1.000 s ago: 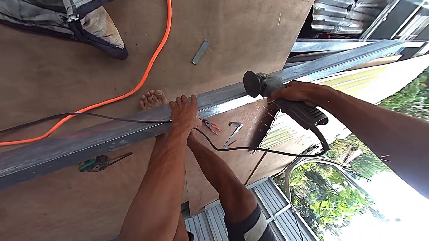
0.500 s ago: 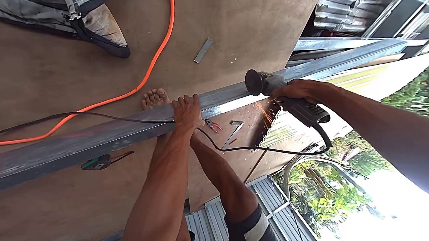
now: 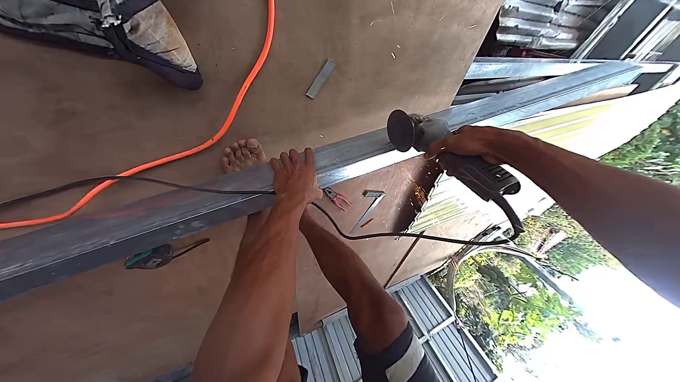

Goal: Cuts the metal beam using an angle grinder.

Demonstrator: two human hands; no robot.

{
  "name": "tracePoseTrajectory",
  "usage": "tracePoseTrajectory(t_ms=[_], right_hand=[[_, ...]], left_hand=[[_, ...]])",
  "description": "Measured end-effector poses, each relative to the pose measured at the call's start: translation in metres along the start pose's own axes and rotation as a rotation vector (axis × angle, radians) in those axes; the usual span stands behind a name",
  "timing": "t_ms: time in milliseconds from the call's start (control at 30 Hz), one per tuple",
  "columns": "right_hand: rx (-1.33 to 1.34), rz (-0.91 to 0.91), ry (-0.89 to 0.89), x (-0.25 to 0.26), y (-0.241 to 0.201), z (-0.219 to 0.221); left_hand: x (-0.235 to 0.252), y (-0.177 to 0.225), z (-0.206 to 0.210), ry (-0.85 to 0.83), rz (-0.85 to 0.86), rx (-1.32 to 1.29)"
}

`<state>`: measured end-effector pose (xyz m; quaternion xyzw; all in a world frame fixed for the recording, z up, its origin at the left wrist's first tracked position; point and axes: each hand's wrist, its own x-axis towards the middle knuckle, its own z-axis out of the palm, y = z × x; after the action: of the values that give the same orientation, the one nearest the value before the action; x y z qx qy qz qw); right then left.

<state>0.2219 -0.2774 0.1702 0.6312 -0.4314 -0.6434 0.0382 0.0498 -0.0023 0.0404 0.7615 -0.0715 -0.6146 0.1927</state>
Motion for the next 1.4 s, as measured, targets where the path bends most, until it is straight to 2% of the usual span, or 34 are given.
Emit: tracePoseTrajectory(t_ms=[367, 967, 1400], right_hand=[[-0.041, 0.013, -0.005, -0.007, -0.011, 0.001], [-0.126, 0.03, 0.017, 0.012, -0.025, -0.002], [-0.138, 0.021, -0.036, 0.011, -0.03, -0.006]], left_hand=[[0.0, -0.001, 0.002, 0.017, 0.008, -0.023], [0.0, -0.001, 0.004, 0.026, 0.007, -0.016], [0.0, -0.001, 0.003, 0.015, 0.009, -0.017]])
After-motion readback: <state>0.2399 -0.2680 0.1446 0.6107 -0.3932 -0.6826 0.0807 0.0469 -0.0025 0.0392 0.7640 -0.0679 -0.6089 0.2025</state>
